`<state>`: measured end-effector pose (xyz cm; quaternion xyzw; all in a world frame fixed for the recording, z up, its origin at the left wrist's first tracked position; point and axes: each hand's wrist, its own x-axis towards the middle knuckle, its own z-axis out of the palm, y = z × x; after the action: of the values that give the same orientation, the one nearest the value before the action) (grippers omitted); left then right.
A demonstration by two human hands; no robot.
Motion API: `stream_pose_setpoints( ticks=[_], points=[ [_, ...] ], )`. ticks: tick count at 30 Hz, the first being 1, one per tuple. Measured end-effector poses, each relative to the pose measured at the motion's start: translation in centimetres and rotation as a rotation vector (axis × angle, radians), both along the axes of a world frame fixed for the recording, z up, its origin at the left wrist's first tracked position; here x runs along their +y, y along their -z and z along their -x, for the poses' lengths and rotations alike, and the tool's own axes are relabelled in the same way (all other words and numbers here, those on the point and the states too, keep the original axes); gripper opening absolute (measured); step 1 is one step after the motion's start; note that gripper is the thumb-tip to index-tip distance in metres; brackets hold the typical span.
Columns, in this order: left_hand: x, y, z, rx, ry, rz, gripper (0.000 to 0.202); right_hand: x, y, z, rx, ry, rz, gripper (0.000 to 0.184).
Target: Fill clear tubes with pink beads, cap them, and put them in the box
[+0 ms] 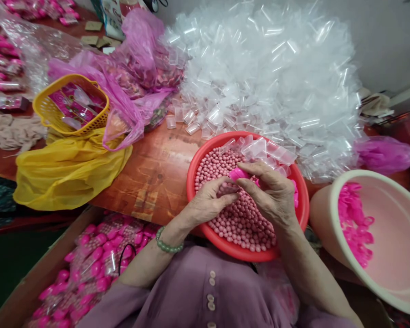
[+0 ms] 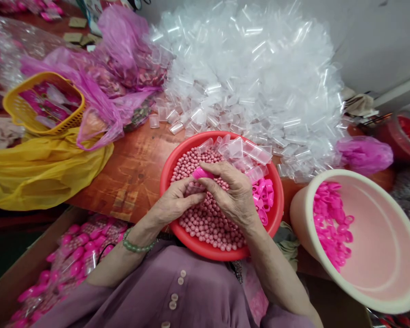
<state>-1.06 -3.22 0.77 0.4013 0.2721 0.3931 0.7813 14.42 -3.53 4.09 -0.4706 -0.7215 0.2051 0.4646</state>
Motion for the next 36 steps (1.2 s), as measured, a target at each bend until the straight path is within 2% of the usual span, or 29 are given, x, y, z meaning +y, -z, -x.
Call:
stream_pose_setpoints(
  ticks=[6,13,15,17,20,24,31,36],
  points=[
    [0.0,0.1,0.1,-0.05,0.001,0.052,0.026,0.0,-0.1,-0.1,-0.133,-0.067,-0.042,0.023],
    [0.0,-0.2,0.2,-0.077,0.048,0.111,0.033,-0.3,-0.6,-0.9,-0.296,-0.129,0.004,0.026],
    [0.0,-0.2,0.3,-0.054,0.067,0.139,0.036,-0.4,-0.6,-1.0,-0.37,-0.173,-0.005,0.037],
    [0.0,-0.2,0.4,-0.031,0.09,0.164,0.037,-0.7,-0.5,-0.9,-0.461,-0.204,-0.01,0.057],
    [0.1,-0.1,0.5,-0.049,0.126,0.19,0.04,-1.1,0.0,-0.1,-0.587,-0.198,-0.033,0.076],
    [0.1,0.2,0.4,-0.104,0.127,0.23,0.041,-1.3,0.9,0.8,-0.665,-0.116,-0.152,0.071],
    [0.2,0.4,0.6,-0.15,0.193,0.277,0.046,-0.6,1.6,0.8,-0.716,-0.114,-0.363,0.075],
    [0.2,0.3,0.7,-0.166,0.173,0.31,0.046,-0.5,1.7,1.0,-0.73,-0.112,-0.383,0.07]
  ],
)
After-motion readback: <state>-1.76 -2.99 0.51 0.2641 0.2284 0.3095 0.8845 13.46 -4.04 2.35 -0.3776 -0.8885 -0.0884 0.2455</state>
